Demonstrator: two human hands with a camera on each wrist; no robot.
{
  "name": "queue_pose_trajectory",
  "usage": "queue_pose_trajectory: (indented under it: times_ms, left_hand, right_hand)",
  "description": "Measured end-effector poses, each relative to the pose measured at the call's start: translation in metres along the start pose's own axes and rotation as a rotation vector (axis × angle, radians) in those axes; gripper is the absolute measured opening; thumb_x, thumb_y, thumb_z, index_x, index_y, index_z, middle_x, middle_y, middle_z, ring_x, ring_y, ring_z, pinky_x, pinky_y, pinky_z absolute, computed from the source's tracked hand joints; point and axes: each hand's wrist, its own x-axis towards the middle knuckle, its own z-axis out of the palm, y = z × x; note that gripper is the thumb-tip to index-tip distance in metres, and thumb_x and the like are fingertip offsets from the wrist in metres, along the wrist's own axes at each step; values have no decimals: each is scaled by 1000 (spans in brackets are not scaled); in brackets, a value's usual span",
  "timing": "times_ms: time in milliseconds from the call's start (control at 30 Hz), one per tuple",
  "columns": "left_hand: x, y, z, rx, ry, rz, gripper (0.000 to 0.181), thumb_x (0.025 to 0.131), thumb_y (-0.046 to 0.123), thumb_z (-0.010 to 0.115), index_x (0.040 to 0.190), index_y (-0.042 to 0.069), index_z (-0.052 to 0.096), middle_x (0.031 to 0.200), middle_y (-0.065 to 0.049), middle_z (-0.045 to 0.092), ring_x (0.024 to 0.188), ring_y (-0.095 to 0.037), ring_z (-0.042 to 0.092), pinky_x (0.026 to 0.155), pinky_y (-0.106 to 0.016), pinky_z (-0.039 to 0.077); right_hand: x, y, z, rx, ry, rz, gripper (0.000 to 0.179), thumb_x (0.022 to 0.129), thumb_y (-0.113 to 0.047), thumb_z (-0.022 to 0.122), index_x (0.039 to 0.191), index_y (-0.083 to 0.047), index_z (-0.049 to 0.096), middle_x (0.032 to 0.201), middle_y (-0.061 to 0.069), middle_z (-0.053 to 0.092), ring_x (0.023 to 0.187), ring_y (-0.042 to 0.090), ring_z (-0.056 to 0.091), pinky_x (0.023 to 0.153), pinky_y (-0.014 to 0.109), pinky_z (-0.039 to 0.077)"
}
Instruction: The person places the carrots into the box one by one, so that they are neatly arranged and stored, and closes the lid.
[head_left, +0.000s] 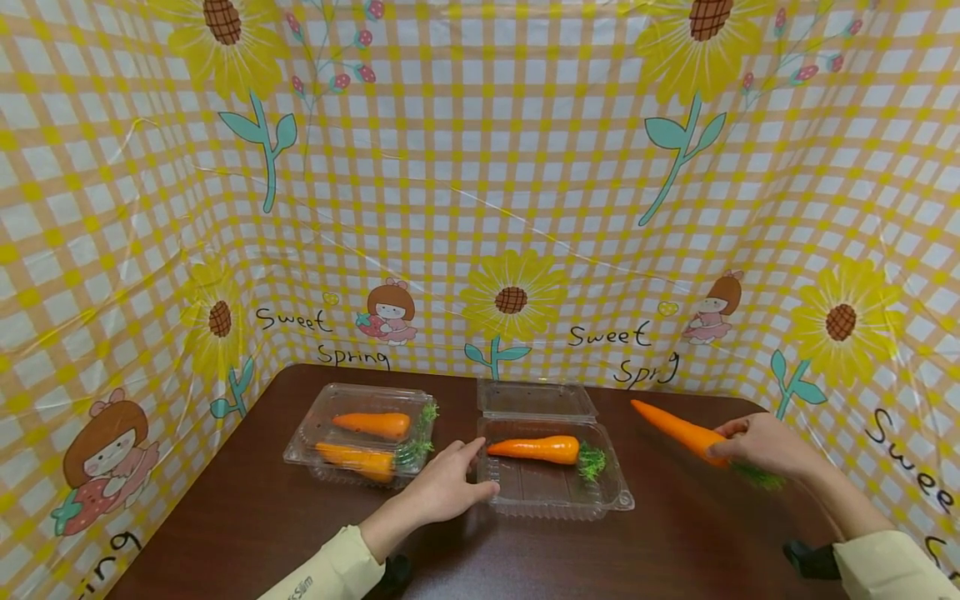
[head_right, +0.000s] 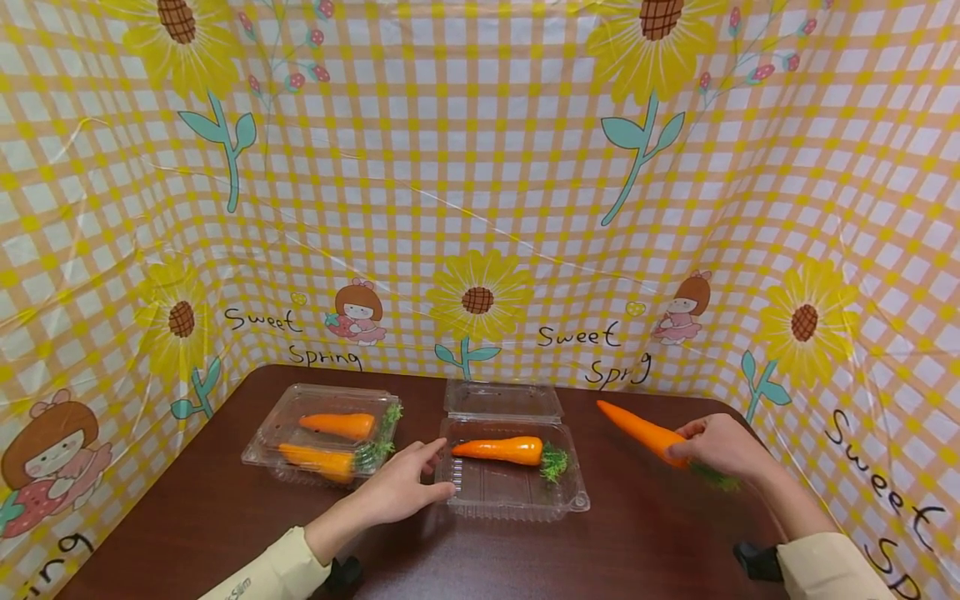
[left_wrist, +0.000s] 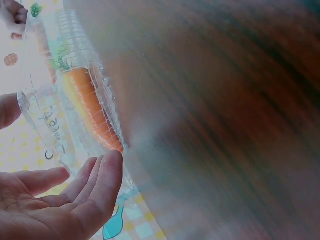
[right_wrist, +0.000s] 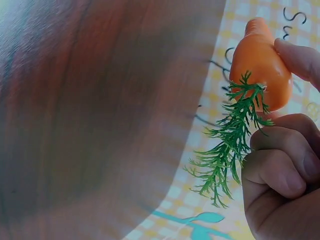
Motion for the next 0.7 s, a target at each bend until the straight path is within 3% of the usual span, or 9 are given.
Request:
queue_pose_trajectory:
  times_ms: [333,700]
  left_hand:
    - [1,-3,1,7,5,3,78,93,43,71,156,7,38,119,-9,58,100,-20,59,74,-36,47]
    - [0,-1,0,6,6,-8,78,94,43,70,156,9,38,120,-9,58,104,-22,60,75,-38,47]
  right_hand:
    - [2,-32,-1,-13,-11,-74,53,90,-33,74,123,8,67,105,11,74,85,19,62,68,31,48]
    - [4,-74,1,-27,-51,-126,51,87,-30,78,121,6,68,111,13,73,89,19,62,74,33,49]
